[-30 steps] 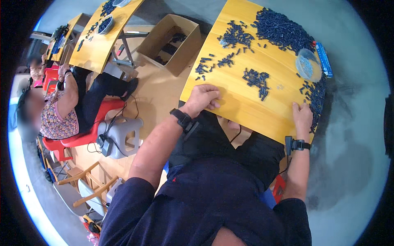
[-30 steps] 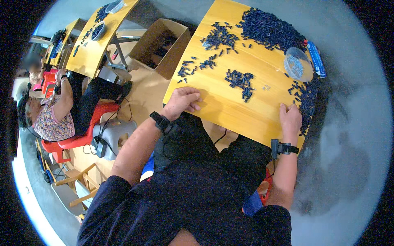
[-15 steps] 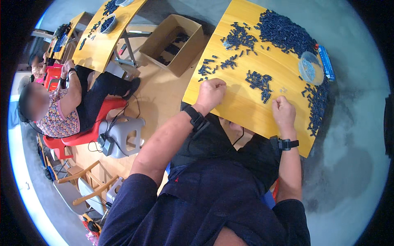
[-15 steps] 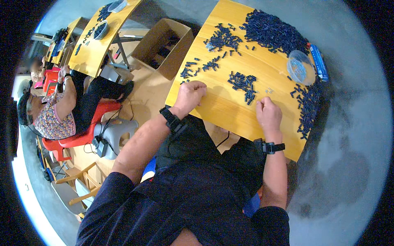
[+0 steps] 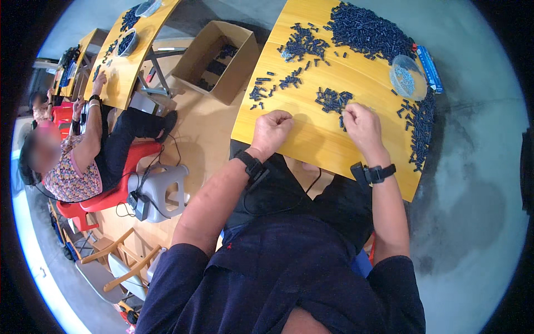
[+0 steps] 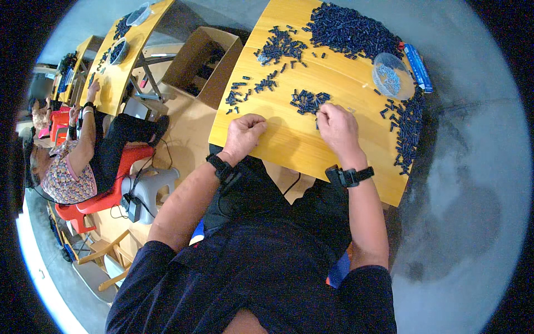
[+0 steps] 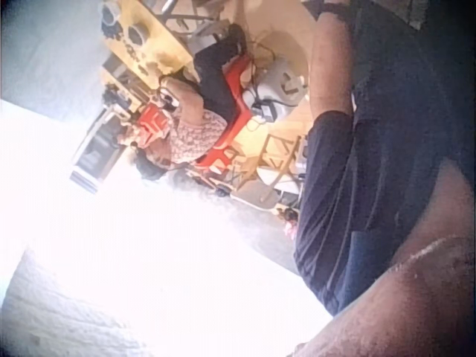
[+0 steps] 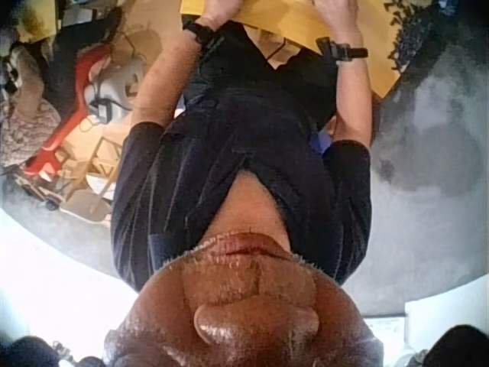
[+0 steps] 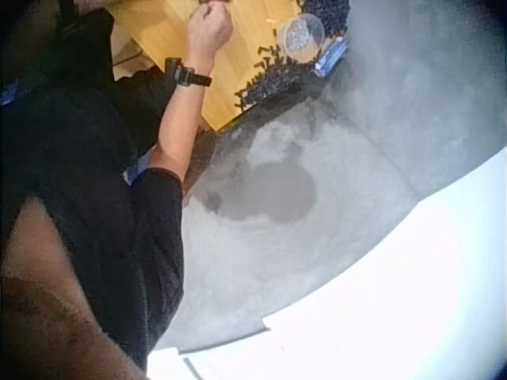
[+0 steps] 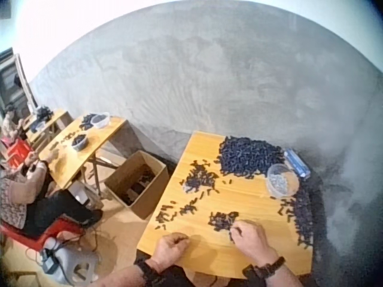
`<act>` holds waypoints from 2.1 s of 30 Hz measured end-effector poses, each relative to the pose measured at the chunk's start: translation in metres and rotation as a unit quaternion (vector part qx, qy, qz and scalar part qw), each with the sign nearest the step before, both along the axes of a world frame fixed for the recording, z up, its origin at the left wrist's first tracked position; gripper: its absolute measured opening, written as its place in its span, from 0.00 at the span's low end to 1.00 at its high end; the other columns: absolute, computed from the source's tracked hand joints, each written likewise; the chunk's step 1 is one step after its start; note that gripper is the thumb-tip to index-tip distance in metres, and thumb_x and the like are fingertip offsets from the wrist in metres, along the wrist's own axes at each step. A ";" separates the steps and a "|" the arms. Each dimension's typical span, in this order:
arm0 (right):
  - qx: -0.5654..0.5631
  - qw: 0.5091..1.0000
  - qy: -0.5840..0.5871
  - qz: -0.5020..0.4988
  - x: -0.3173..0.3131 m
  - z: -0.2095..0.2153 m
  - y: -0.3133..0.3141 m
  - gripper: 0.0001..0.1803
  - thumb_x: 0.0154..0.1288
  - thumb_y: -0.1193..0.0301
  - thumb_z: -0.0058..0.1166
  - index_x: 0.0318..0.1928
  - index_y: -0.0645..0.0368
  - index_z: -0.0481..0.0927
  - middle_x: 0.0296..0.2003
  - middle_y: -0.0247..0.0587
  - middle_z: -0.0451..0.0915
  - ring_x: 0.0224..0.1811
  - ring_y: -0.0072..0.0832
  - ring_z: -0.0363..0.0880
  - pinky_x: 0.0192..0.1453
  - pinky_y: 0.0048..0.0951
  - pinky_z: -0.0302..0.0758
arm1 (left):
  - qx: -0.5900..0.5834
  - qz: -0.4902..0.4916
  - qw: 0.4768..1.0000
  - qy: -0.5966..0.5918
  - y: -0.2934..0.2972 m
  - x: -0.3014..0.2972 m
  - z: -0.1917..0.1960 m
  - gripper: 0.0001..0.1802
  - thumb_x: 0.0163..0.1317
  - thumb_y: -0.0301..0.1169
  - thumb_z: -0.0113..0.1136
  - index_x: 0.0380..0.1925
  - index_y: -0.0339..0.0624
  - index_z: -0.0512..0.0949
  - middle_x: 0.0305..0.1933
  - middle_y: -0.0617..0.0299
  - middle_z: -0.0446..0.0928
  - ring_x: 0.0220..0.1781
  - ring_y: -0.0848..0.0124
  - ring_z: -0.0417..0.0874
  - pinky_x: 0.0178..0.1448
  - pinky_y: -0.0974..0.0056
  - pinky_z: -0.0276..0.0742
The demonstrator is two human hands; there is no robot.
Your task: Assembling small blue and yellow plastic components by hand at a workstation.
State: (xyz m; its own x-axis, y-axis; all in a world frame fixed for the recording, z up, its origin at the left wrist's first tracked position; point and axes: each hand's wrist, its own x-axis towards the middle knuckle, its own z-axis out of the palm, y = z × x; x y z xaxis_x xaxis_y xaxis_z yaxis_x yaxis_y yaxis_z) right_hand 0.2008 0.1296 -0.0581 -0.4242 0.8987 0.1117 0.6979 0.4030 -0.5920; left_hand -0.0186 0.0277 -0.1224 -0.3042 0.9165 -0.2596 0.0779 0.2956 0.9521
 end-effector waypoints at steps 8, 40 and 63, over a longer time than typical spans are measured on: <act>0.047 0.994 -0.056 0.087 -0.052 -0.004 0.017 0.07 0.58 0.69 0.54 0.31 0.58 0.80 0.28 0.49 0.80 0.34 0.46 0.80 0.38 0.45 0.75 | -0.003 0.036 0.999 -0.007 0.003 0.001 0.000 0.10 0.55 0.30 0.62 0.33 0.32 0.81 0.26 0.59 0.81 0.27 0.76 0.79 0.34 0.70 0.76; -0.091 0.985 0.129 0.068 -0.079 -0.001 -0.052 0.04 0.56 0.73 0.57 0.30 0.61 0.79 0.25 0.51 0.80 0.28 0.47 0.80 0.32 0.40 0.76 | -0.070 0.019 0.919 -0.389 -0.009 0.004 0.040 0.09 0.65 0.31 0.54 0.39 0.37 0.79 0.32 0.65 0.79 0.31 0.78 0.78 0.34 0.73 0.70; 0.108 0.967 -0.206 0.104 -0.077 -0.023 0.023 0.09 0.58 0.69 0.52 0.26 0.61 0.78 0.24 0.52 0.80 0.29 0.47 0.81 0.34 0.45 0.78 | -0.060 -0.048 0.983 -0.165 -0.015 -0.006 0.016 0.08 0.68 0.28 0.47 0.42 0.34 0.71 0.32 0.58 0.77 0.23 0.73 0.79 0.28 0.69 0.76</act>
